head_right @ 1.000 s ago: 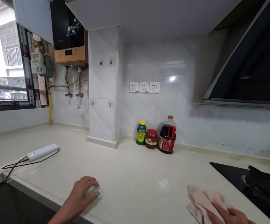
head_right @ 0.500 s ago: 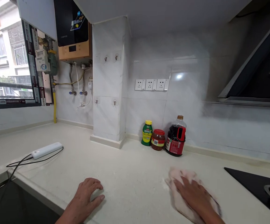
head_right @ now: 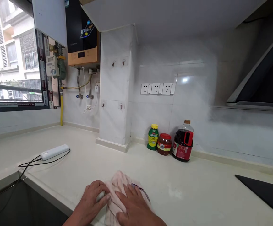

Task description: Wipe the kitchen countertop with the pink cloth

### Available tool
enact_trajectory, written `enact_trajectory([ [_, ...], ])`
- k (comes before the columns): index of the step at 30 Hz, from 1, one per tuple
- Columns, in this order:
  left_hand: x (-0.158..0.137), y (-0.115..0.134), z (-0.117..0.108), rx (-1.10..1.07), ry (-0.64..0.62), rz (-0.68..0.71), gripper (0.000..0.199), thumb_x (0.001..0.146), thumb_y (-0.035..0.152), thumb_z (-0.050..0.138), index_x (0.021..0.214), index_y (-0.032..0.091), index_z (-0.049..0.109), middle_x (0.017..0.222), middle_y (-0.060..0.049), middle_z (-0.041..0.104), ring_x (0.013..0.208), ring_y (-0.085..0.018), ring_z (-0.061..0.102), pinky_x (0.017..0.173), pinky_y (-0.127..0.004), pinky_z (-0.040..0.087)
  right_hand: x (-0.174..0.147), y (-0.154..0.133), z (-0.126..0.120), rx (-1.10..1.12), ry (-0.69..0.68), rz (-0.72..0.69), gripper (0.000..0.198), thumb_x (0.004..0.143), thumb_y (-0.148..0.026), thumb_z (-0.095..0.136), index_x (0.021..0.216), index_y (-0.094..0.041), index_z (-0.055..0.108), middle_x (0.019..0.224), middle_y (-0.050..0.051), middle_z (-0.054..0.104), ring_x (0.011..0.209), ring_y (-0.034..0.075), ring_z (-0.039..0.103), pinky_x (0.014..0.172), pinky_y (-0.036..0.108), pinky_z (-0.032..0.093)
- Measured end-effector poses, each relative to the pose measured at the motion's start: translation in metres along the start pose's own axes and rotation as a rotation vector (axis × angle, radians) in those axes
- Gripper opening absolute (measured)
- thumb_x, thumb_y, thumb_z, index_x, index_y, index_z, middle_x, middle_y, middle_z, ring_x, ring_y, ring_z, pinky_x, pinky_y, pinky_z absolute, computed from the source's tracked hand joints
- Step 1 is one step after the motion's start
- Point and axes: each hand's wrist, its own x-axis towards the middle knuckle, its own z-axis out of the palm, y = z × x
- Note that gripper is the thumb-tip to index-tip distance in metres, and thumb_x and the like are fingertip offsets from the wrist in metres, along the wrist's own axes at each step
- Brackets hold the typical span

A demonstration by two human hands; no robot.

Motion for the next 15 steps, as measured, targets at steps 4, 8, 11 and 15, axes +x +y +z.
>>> enact_trajectory([
  [4,-0.002,-0.003,0.004,0.023,0.017,0.017,0.014,0.095,0.033,0.06,0.106,0.027,0.067,0.116,-0.007,0.065,0.11,-0.026,0.06,0.094,-0.044,0.049,-0.034,0.044,-0.001,0.0,0.053,0.063,0.061,0.093,-0.049,0.04,0.152,-0.034,0.034,0.162,0.001,0.021,0.152,0.028,0.013,0.124,0.059,0.003],
  [8,-0.006,-0.005,0.007,0.037,0.023,0.02,0.018,0.094,0.034,0.06,0.11,0.027,0.067,0.12,-0.008,0.064,0.112,-0.028,0.059,0.093,-0.045,0.052,-0.058,0.161,0.019,-0.085,0.184,0.266,0.065,0.093,-0.063,0.026,0.152,-0.037,0.033,0.16,-0.006,0.022,0.152,0.029,0.015,0.123,0.062,0.011],
  [11,-0.007,-0.006,0.008,0.037,0.005,0.042,0.019,0.095,0.038,0.059,0.11,0.028,0.067,0.121,-0.008,0.064,0.112,-0.028,0.059,0.09,-0.043,0.053,-0.069,0.247,0.029,-0.158,0.289,0.451,0.08,0.088,-0.069,0.013,0.154,-0.028,0.03,0.161,-0.004,0.022,0.151,0.027,0.017,0.125,0.054,0.015],
  [15,-0.005,-0.015,0.013,0.039,-0.003,0.11,0.021,0.096,0.04,0.059,0.112,0.029,0.065,0.117,-0.008,0.066,0.111,-0.027,0.06,0.087,-0.04,0.054,-0.05,0.303,0.013,-0.242,0.336,0.644,0.084,0.082,-0.064,0.02,0.151,-0.021,0.041,0.159,0.002,0.031,0.149,0.027,0.026,0.123,0.051,0.022],
])
